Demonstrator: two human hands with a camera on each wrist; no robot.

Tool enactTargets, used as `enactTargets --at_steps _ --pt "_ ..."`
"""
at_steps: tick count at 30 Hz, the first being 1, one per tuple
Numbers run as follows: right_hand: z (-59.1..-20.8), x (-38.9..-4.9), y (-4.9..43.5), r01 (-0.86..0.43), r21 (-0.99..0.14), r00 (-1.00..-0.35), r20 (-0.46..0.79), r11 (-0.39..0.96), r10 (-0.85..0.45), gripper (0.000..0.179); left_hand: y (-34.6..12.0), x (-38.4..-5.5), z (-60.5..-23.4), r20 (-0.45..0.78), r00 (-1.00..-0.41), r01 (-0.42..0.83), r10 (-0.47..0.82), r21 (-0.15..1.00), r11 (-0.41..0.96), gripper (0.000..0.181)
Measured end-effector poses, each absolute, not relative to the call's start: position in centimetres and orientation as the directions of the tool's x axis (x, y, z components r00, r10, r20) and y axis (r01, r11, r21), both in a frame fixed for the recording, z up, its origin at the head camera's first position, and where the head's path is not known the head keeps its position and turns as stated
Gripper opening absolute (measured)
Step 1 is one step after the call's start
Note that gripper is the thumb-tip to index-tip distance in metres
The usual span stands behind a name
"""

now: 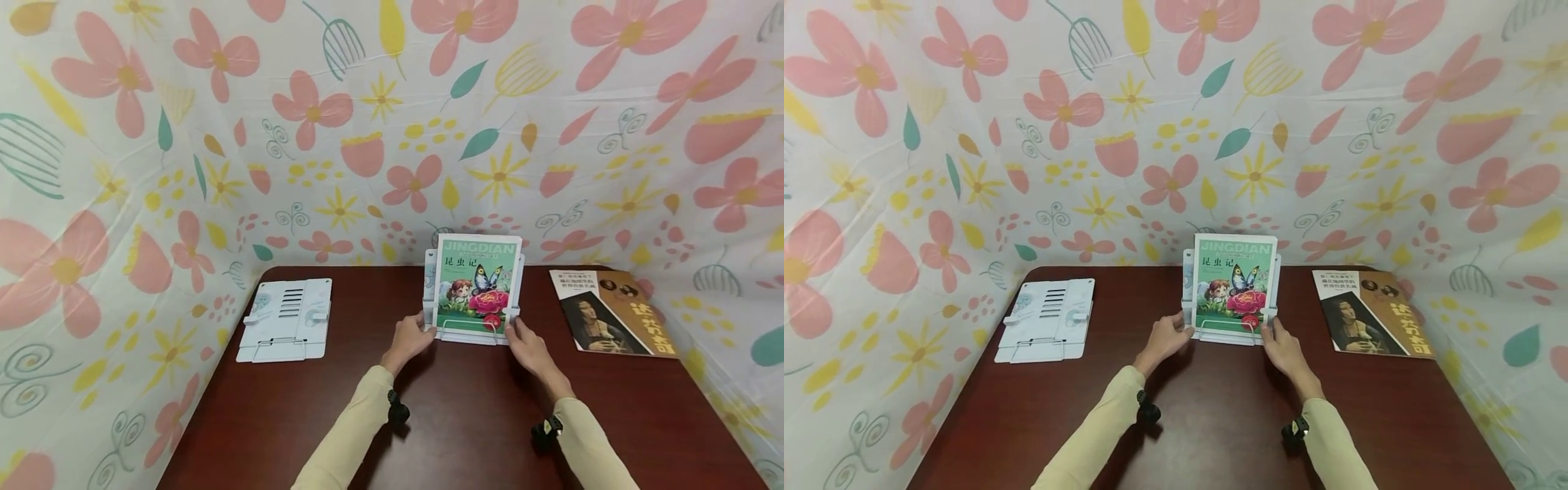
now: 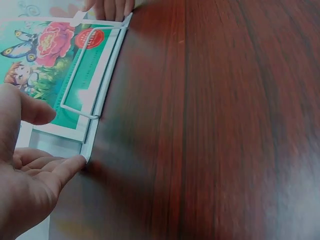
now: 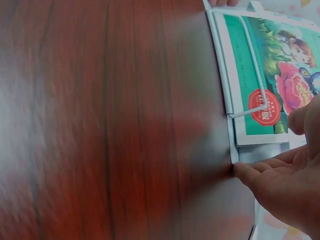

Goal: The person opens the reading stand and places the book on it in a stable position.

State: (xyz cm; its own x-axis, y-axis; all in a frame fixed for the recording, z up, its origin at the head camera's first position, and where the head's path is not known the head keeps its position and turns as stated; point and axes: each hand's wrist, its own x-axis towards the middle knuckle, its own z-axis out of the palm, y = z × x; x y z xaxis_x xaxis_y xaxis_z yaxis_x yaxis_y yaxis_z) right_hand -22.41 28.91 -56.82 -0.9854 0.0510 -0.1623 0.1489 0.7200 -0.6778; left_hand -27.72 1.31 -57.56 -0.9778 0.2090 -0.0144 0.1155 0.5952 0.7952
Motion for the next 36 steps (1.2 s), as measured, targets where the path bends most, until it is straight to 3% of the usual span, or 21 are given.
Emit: enactTargets --at_steps 14,21,30,36 --pt "-56.6 -23.7 31.0 0.222 -0.695 -0.973 -0.201 0.684 0.111 0.084 3.9 -28.4 -57.4 -0.102 -0.955 0.079 0.277 0.815 0.574 0.08" --pt "-56.9 -24.1 32.2 0.265 -0.686 -0.964 -0.21 0.678 0.165 0.084 5.2 -28.4 -57.6 -0.124 -0.938 0.073 0.323 0.841 0.536 0.082" --pt "-57.9 -24.1 32.3 0.292 -0.726 -0.953 -0.162 0.623 0.258 0.08 6.0 -28.5 -58.1 -0.184 -0.92 0.022 0.345 0.857 0.516 0.092" --pt "-58.3 -22.8 31.3 0.295 -0.728 -0.944 -0.123 0.619 0.305 0.078 4.7 -26.9 -59.2 -0.176 -0.885 0.049 0.431 0.886 0.462 0.091"
